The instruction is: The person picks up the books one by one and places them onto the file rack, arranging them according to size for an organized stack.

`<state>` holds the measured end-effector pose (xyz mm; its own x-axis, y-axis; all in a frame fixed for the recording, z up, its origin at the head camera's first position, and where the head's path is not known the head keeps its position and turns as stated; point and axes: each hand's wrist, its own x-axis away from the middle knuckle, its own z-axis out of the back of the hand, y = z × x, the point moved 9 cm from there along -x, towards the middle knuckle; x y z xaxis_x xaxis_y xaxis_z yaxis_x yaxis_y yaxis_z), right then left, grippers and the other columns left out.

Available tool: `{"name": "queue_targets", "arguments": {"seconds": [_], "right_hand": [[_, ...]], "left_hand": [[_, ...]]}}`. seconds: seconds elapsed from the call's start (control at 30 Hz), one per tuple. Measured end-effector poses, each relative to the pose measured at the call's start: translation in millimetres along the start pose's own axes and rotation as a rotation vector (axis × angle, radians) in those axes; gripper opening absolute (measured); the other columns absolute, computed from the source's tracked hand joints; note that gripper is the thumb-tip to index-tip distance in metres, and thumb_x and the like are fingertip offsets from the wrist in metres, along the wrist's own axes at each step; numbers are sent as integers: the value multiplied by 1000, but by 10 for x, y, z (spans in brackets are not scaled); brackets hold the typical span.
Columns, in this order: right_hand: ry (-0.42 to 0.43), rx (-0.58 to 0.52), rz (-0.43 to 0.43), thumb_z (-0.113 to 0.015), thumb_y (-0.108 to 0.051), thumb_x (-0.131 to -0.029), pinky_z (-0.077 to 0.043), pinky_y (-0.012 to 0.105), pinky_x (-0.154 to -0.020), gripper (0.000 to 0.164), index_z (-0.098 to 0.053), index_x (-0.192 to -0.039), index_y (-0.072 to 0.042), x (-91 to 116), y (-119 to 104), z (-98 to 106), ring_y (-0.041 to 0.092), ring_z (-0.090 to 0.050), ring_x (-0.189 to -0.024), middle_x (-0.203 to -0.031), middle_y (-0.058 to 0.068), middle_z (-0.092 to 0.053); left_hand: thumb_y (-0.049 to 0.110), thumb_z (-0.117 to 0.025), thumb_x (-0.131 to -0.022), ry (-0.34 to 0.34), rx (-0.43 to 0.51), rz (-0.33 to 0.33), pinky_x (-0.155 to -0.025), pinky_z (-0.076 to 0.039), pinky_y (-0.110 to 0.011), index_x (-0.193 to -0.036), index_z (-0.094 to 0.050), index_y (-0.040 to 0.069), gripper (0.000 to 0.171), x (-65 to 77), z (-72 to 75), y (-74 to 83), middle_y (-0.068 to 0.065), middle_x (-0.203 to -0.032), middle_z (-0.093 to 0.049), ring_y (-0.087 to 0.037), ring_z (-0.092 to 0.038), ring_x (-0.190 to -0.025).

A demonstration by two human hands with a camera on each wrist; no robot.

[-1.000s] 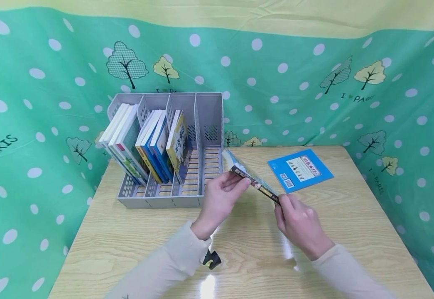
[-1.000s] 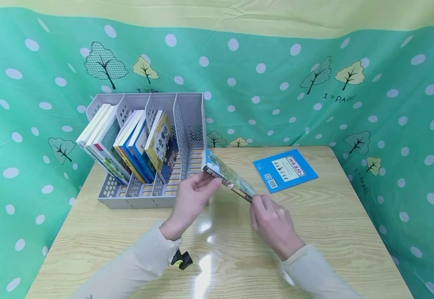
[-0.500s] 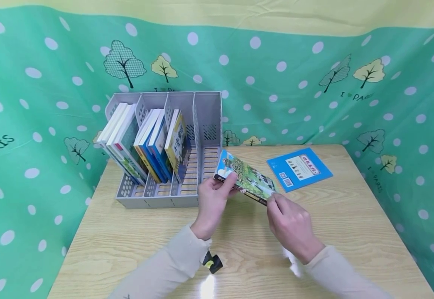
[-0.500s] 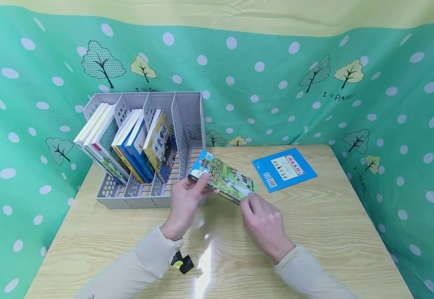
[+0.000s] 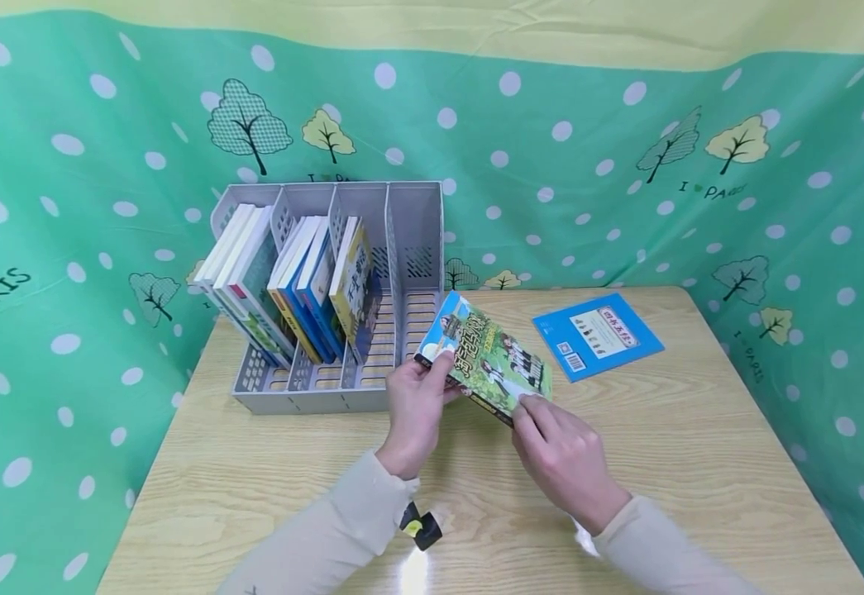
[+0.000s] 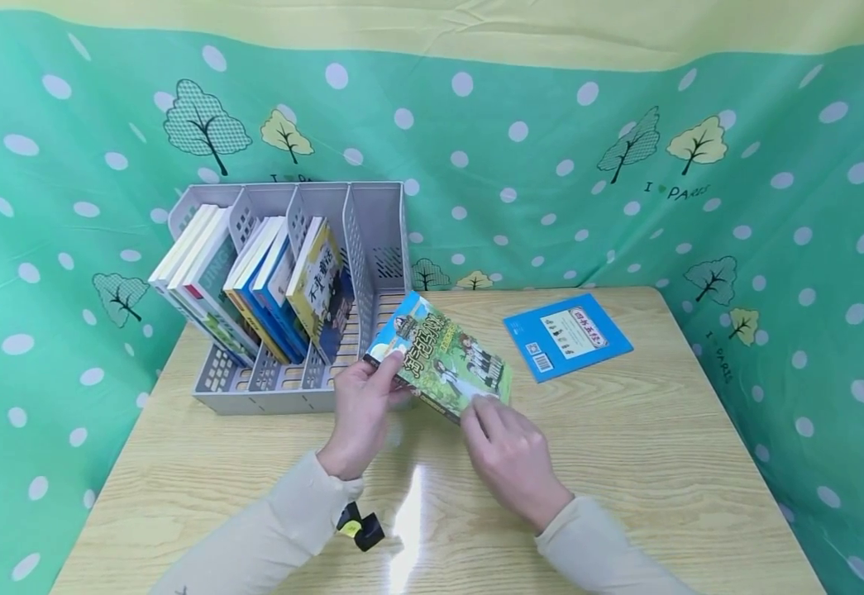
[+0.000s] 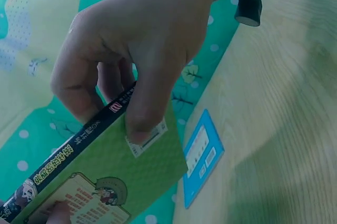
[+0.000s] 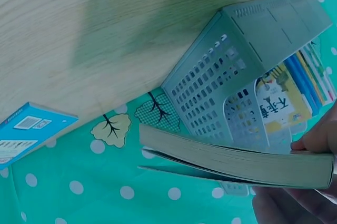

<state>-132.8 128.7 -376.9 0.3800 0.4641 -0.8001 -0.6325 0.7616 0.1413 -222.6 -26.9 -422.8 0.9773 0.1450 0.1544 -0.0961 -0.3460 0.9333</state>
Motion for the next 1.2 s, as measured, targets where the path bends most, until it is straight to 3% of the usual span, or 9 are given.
{"name": "queue_targets", "arguments": {"seconds": [0.3, 0.5, 0.83, 1.03, 1.2], "right_hand": [[-37, 0, 15, -50, -22, -96, -57, 49, -77, 29, -67, -92, 1, 31, -35, -86, 34, -68, -81, -96, 17, -68], [-77, -45, 20, -49, -37, -98, -53, 51, -86, 41, -67, -95, 0, 24, -38, -109, 32, -67, -86, -99, 16, -68], [-43, -126, 6, -60, -56, -86, -52, 54, -86, 59, -67, -96, 3, -1, 68, -74, 33, -67, -87, -98, 18, -68], [-13, -113, -28, -65, -61, -78, -52, 53, -87, 67, -67, -95, 5, -4, 221, -43, 35, -66, -87, -97, 19, -68], [-34, -89, -98, -62, -64, -79, -50, 53, -92, 72, -66, -99, 6, 19, 422, -37, 36, -66, -91, -101, 21, -68]], "left_hand": [[15, -66, -89, 1, -11, 7, -74, -59, -40, -80, -61, -2, 20, 2, 73, 6, -9, -80, -63, -22, -66, -70], [12, -66, -89, 12, 0, -15, -70, -59, -42, -82, -62, -6, 20, -7, 131, 60, -11, -80, -65, -21, -66, -66], [13, -66, -89, 9, -17, -47, -69, -60, -40, -73, -58, -2, 23, -30, 249, 157, -9, -77, -62, -21, -65, -65], [11, -66, -89, 16, -24, -67, -68, -60, -41, -68, -55, 1, 27, -34, 332, 259, -8, -74, -63, -20, -66, -64], [10, -65, -90, 4, -26, -89, -67, -60, -40, -79, -61, -4, 18, -47, 410, 347, -11, -80, -65, -21, -67, -67]]}}
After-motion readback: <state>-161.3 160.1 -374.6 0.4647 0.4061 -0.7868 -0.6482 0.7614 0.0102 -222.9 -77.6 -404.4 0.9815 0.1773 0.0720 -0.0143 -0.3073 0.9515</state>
